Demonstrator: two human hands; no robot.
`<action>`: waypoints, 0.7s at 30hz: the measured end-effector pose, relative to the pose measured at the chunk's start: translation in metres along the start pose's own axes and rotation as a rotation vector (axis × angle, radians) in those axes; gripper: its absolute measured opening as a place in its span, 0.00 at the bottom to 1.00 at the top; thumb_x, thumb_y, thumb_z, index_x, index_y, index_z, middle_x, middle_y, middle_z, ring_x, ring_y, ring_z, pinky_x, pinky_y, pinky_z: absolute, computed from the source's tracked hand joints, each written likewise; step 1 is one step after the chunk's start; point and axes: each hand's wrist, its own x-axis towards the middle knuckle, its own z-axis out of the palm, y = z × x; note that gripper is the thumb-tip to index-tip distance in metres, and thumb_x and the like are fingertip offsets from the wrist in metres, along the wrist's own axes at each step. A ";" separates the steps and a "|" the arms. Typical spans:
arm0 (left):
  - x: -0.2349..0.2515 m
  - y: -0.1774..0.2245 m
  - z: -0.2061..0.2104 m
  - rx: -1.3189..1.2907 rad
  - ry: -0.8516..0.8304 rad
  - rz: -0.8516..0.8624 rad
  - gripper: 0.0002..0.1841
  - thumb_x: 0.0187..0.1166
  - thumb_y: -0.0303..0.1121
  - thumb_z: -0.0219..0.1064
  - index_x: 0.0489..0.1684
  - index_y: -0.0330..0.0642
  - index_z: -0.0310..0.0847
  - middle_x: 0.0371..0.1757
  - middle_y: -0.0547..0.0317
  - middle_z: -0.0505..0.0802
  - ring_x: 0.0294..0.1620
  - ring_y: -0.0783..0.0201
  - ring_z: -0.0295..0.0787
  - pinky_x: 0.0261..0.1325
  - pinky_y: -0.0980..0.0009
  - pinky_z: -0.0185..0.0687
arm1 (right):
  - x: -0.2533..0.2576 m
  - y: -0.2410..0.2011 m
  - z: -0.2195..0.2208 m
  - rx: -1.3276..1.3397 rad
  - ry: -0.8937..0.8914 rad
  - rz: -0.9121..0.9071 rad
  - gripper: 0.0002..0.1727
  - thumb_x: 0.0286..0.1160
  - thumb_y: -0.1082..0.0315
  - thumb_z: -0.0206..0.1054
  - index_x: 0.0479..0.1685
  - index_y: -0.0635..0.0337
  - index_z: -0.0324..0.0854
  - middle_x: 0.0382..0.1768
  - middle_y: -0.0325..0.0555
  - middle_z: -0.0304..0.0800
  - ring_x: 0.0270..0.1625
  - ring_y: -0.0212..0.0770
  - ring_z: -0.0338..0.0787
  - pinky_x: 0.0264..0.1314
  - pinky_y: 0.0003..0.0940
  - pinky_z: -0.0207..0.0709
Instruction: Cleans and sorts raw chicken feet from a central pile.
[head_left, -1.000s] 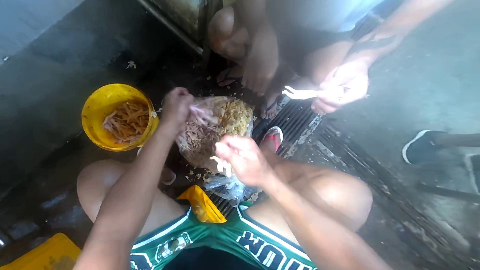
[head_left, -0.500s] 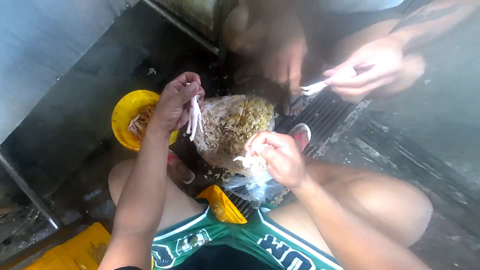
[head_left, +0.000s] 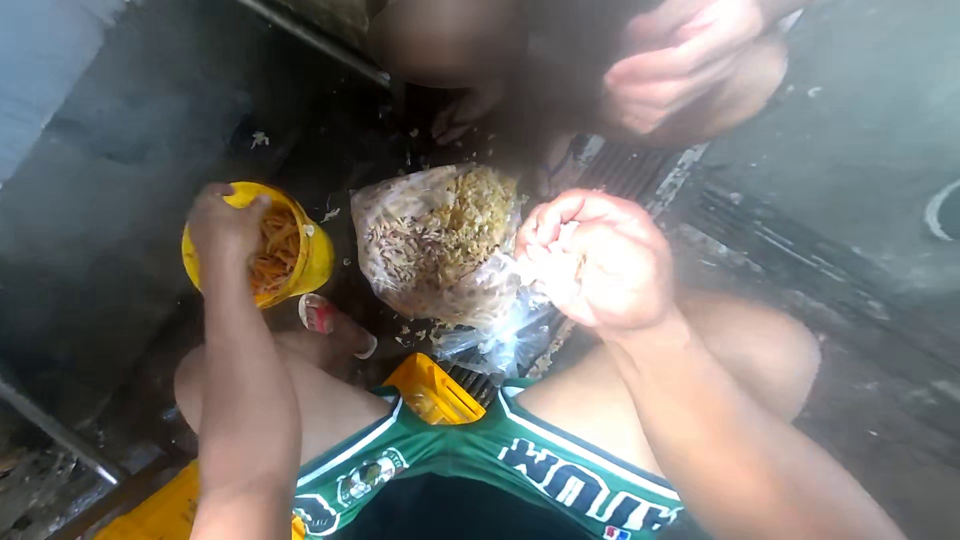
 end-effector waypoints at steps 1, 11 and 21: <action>-0.003 0.009 0.016 -0.012 -0.074 0.055 0.30 0.79 0.49 0.72 0.72 0.34 0.79 0.62 0.25 0.86 0.64 0.28 0.84 0.65 0.26 0.74 | 0.000 -0.002 -0.002 0.023 -0.002 -0.005 0.16 0.73 0.73 0.45 0.37 0.55 0.82 0.30 0.40 0.82 0.22 0.32 0.80 0.20 0.26 0.77; -0.014 0.000 0.286 0.470 -0.641 0.466 0.19 0.76 0.30 0.69 0.66 0.41 0.84 0.71 0.37 0.84 0.63 0.35 0.87 0.58 0.34 0.85 | 0.004 0.006 -0.010 0.060 -0.044 0.097 0.13 0.79 0.64 0.53 0.43 0.55 0.84 0.33 0.41 0.84 0.25 0.32 0.81 0.24 0.28 0.79; 0.001 -0.025 0.351 0.430 -0.473 0.204 0.23 0.89 0.41 0.53 0.74 0.35 0.76 0.66 0.29 0.86 0.67 0.29 0.84 0.64 0.31 0.79 | 0.026 0.030 -0.020 0.163 0.022 0.396 0.08 0.68 0.74 0.72 0.38 0.57 0.76 0.29 0.46 0.83 0.28 0.38 0.86 0.29 0.31 0.84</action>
